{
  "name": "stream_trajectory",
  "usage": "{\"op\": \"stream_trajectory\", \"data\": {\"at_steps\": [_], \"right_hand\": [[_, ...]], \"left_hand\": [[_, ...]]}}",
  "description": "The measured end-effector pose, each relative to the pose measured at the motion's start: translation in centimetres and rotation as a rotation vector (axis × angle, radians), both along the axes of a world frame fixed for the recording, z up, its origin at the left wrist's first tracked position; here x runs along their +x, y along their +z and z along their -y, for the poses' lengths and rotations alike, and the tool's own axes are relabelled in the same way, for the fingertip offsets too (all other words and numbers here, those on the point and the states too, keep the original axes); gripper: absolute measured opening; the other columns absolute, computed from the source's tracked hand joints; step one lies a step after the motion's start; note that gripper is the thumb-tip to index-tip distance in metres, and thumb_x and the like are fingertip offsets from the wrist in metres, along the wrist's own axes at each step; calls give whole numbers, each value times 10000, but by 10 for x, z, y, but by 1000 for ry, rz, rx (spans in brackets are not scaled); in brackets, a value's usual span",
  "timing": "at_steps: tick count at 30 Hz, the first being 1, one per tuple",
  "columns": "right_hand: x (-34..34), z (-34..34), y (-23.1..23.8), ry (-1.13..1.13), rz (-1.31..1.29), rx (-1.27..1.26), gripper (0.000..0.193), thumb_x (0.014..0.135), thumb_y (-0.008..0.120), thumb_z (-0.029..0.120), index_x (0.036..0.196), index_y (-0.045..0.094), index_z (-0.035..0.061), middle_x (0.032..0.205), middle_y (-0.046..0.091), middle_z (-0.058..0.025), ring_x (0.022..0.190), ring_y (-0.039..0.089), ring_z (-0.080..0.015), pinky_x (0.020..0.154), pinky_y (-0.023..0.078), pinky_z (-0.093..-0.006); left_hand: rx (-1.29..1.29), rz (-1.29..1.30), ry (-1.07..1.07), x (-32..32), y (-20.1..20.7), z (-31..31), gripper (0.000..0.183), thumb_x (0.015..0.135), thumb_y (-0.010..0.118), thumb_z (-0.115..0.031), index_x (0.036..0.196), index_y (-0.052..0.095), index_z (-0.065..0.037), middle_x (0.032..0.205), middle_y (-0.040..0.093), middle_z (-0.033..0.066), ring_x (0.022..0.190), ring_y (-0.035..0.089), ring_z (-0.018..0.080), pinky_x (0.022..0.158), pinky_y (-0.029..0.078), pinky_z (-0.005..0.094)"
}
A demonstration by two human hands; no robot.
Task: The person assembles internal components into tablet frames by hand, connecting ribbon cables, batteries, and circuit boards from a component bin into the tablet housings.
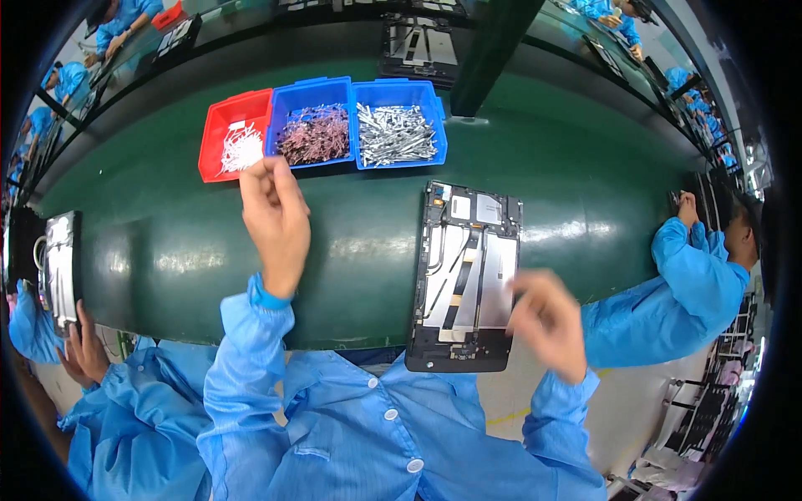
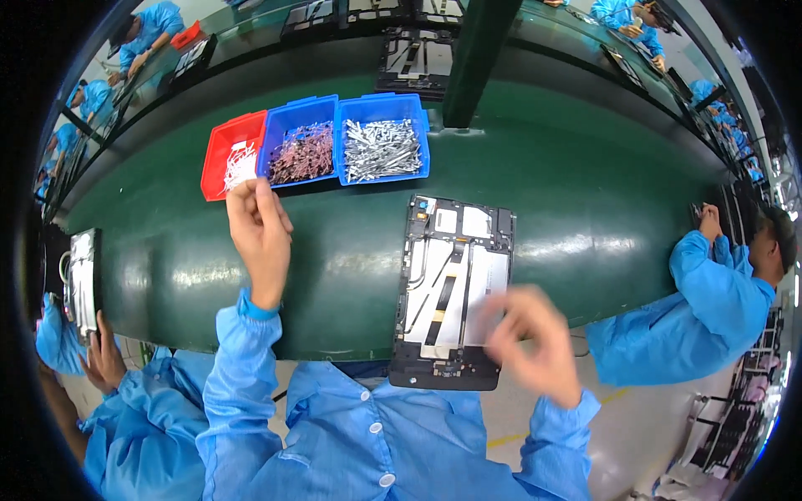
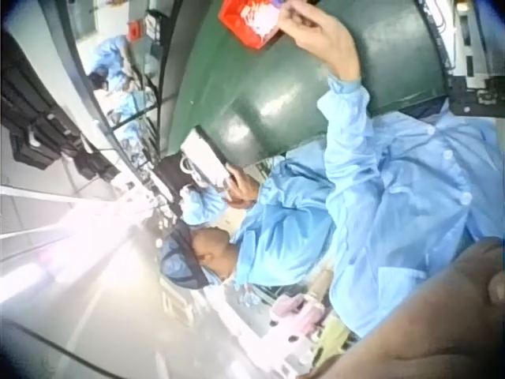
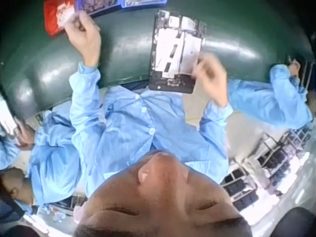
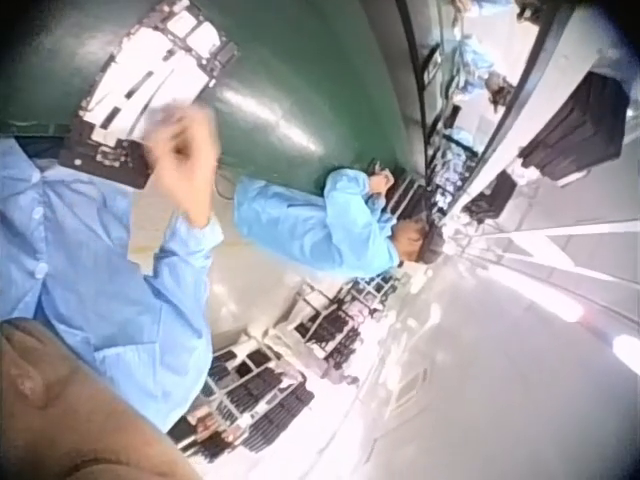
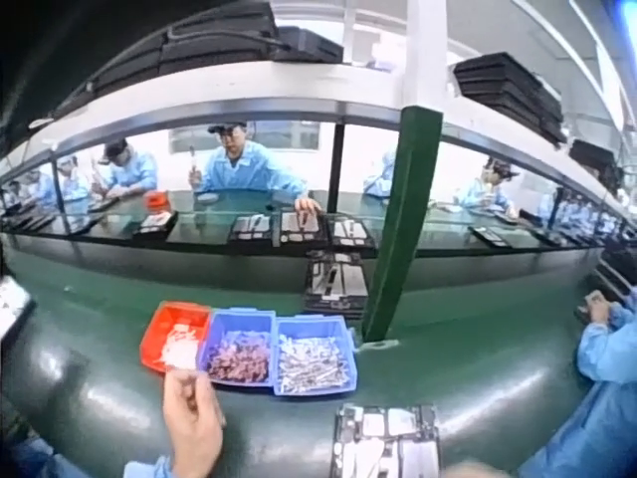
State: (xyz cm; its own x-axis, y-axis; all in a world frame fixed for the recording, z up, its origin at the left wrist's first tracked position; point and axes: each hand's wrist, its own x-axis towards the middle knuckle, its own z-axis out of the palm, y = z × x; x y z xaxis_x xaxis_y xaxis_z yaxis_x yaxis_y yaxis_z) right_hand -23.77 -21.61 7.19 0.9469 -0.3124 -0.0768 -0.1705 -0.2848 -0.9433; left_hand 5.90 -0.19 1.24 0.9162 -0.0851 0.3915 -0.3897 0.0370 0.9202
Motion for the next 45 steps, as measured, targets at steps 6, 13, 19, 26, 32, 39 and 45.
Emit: {"op": "stream_trajectory", "data": {"at_steps": [6,13,19,26,32,39,45], "right_hand": [[86,53,-30,-227,-64,-696,448,964,629,346,1359,592,139,1211,569,-201,750,665,-292,730,533,-381],[118,20,-15,-9,-171,-761,398,960,604,424,1248,661,156,1176,588,-198,903,684,-383,804,552,-434],[109,-24,-18,20,-88,-697,382,941,631,400,1203,675,125,1106,596,-199,809,694,-378,707,563,-456],[113,-30,-27,10,-30,-751,370,947,628,409,1193,664,135,1147,584,-174,777,692,-351,656,556,-454],[117,-50,-4,-95,235,-657,378,872,744,216,1185,652,25,1069,642,-152,853,678,-324,694,555,-374],[126,-79,-9,288,190,-80,327,858,777,153,1139,671,23,1025,671,-114,550,586,-119,496,473,-289],[126,-87,-30,245,315,-114,228,817,777,38,1036,714,15,857,652,-44,510,473,-39,468,380,-229]], "left_hand": [[68,-320,-548,-97,-24,11,166,1052,517,-168,1088,536,-7,1240,593,184,1091,601,198,973,478,326],[-6,-379,-540,-128,-33,18,184,1031,526,-166,1111,531,0,1411,489,317,1286,535,342,1055,400,396],[143,-295,-383,-146,-20,-16,144,1027,515,-142,1104,541,-24,1476,411,341,1357,427,381,1115,315,429],[214,-160,-324,-133,-23,-37,131,1001,572,-133,1052,587,-13,1409,493,303,1280,498,376,1078,361,422],[123,-152,-324,-105,-19,-53,119,1005,564,-99,1074,560,-3,1297,552,191,1174,551,250,1003,423,348],[-43,-226,-489,-100,-10,-54,87,975,608,-10,1053,573,4,1098,589,105,996,568,155,881,459,270],[66,-113,-424,-99,-7,-52,81,935,670,-27,981,604,-19,978,627,101,865,606,174,783,486,264]]}}
